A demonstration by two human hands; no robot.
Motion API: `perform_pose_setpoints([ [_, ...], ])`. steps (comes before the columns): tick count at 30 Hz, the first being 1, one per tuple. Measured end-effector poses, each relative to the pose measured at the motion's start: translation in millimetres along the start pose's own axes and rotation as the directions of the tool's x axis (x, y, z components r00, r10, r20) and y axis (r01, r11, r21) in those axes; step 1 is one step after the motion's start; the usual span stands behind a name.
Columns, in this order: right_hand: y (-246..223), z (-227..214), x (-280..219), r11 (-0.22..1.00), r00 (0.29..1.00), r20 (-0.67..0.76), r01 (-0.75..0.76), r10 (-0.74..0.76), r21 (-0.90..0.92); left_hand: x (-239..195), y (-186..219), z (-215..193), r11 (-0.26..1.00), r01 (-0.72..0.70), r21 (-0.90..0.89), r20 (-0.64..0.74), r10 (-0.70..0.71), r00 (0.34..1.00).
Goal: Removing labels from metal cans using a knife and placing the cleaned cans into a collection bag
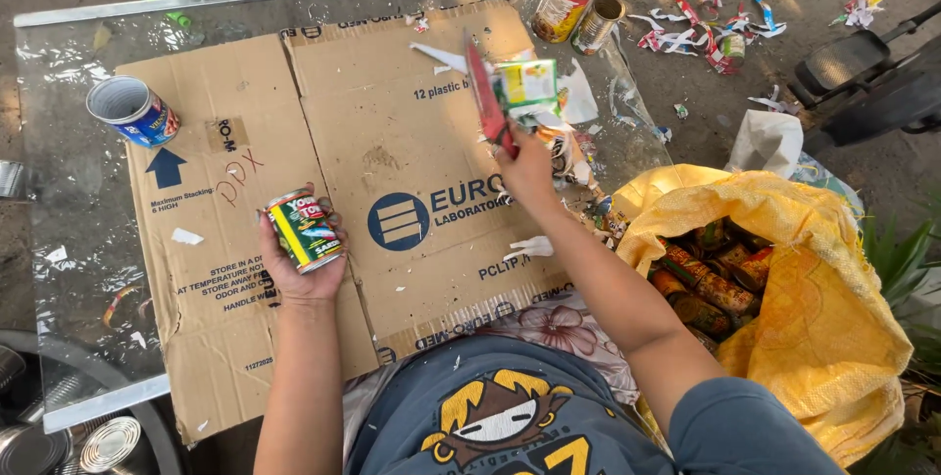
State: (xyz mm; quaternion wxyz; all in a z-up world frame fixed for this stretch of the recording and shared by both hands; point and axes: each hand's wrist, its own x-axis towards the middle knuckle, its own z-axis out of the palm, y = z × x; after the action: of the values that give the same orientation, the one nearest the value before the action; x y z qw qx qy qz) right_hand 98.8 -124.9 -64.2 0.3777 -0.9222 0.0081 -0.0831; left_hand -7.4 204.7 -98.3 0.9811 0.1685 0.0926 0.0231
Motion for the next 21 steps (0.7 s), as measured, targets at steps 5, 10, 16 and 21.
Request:
perform_pose_setpoints([
  [5,1,0,11,0.997,1.0,0.012,0.013,-0.012,-0.078,3,-23,55,0.983,0.032,0.18,-0.16,-0.002,0.987],
  [10,-61,9,9,0.815,0.988,0.155,0.079,0.013,-0.574,37,-40,79,0.886,-0.036,0.462,-0.131,0.108,0.985],
  [16,-76,66,43,0.778,0.917,-0.05,0.365,-0.396,0.511,129,-64,58,0.847,-0.118,0.518,0.044,0.112,0.993],
  [21,-82,97,55,0.457,0.944,0.025,0.136,-0.33,0.879,155,-80,74,0.879,-0.186,0.439,0.143,0.136,0.98],
])
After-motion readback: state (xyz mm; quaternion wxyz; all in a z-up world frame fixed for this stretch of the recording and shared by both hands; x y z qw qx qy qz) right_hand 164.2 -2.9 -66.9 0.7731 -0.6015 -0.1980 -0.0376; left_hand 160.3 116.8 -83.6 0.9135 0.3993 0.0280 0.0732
